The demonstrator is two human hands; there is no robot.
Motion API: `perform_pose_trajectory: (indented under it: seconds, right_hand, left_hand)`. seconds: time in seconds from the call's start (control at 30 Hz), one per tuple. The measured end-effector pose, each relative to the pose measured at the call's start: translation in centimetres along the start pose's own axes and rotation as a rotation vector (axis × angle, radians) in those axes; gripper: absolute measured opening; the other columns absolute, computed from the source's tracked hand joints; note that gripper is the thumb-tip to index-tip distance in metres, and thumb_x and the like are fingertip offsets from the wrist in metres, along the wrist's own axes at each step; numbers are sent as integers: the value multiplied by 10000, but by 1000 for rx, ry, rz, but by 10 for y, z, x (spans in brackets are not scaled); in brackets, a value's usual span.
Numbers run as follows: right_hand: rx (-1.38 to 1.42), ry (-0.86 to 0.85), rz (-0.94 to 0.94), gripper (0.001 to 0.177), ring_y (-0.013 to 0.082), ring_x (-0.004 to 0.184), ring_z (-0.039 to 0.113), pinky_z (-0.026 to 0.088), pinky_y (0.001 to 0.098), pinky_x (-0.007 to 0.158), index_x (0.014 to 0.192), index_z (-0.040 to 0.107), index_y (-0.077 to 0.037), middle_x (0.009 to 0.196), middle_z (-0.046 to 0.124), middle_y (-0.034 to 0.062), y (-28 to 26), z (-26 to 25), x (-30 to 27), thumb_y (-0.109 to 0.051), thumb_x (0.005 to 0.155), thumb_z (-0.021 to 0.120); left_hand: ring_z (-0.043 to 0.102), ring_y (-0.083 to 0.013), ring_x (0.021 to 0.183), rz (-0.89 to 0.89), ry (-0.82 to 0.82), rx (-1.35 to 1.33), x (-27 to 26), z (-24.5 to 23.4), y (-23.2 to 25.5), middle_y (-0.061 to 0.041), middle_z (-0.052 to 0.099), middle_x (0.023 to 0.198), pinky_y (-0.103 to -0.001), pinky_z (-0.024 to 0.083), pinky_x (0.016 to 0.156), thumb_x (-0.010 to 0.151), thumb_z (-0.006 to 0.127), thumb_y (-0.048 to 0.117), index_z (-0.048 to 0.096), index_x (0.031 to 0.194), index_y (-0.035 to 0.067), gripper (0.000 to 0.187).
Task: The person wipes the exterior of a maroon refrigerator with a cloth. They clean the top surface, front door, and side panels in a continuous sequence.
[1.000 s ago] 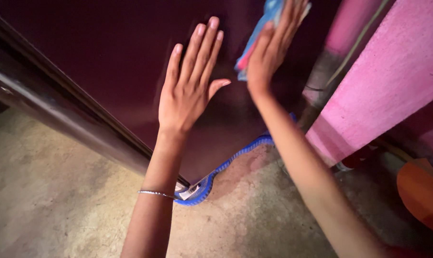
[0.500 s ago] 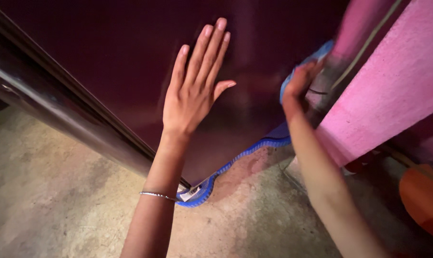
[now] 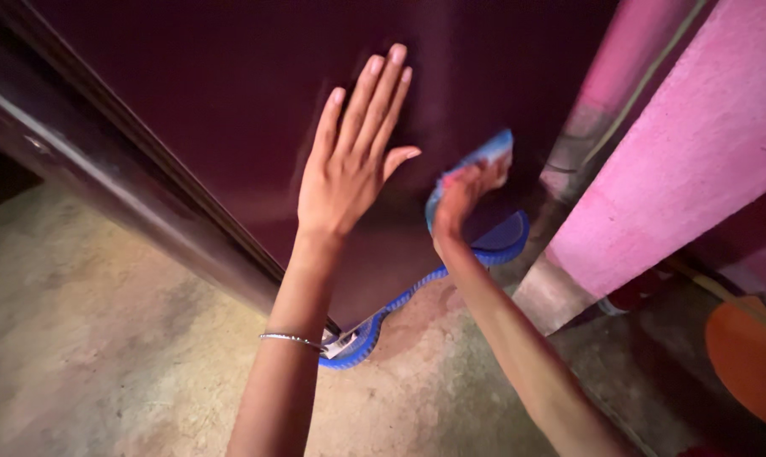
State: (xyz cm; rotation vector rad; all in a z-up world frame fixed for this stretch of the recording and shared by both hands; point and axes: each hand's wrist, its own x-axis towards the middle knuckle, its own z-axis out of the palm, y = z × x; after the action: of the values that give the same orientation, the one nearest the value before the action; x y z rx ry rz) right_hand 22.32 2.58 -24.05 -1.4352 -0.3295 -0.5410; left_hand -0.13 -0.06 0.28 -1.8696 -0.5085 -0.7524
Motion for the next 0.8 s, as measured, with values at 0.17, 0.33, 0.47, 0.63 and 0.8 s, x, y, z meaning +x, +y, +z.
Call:
perform_pose_trajectory:
  seconds: [0.17, 0.33, 0.47, 0.63, 0.8]
  right_hand:
    - [63, -81, -354, 552, 337, 1653, 91, 55, 427, 1388, 1687, 205, -76, 1743, 126, 173, -116, 14, 85, -307, 1205, 345]
    - [32, -67, -219, 625, 351, 1639, 115, 115, 428, 1398, 1674, 231, 0, 1734, 149, 236, -104, 38, 205, -381, 1195, 359]
    - [80, -25, -142, 594, 362, 1602, 184, 162, 432, 1360, 1654, 259, 6, 1710, 196, 244, -29, 36, 230, -345, 1187, 369]
    - [116, 79, -44, 556, 376, 1557, 270, 222, 437, 1313, 1627, 294, 13, 1679, 256, 253, 71, 29, 226, -300, 1176, 382]
    - [63, 161, 60, 519, 391, 1511, 357, 281, 442, 1266, 1601, 330, 20, 1649, 315, 262, 159, 25, 178, -256, 1166, 394]
  left_hand:
    - [164, -172, 1645, -2, -10, -23, 1, -2, 0, -14, 162, 1748, -413, 104, 1338, 1139, 346, 745, 227, 1705, 130, 844]
    - [159, -172, 1648, -3, -6, -9, 1, -1, 0, -9, 149, 1749, -414, 102, 1343, 1153, 334, 749, 224, 1706, 131, 837]
    - [155, -172, 1650, 5, -12, 2, 0, -1, 1, -11, 144, 1750, -412, 106, 1344, 1162, 318, 749, 219, 1709, 134, 829]
    - [154, -175, 1649, 8, -10, 5, 0, -2, -1, -13, 145, 1750, -412, 109, 1346, 1171, 302, 750, 214, 1709, 134, 822]
    - [150, -180, 1652, -2, -3, -8, 0, -1, 0, -16, 142, 1751, -414, 103, 1350, 1180, 319, 737, 217, 1709, 126, 814]
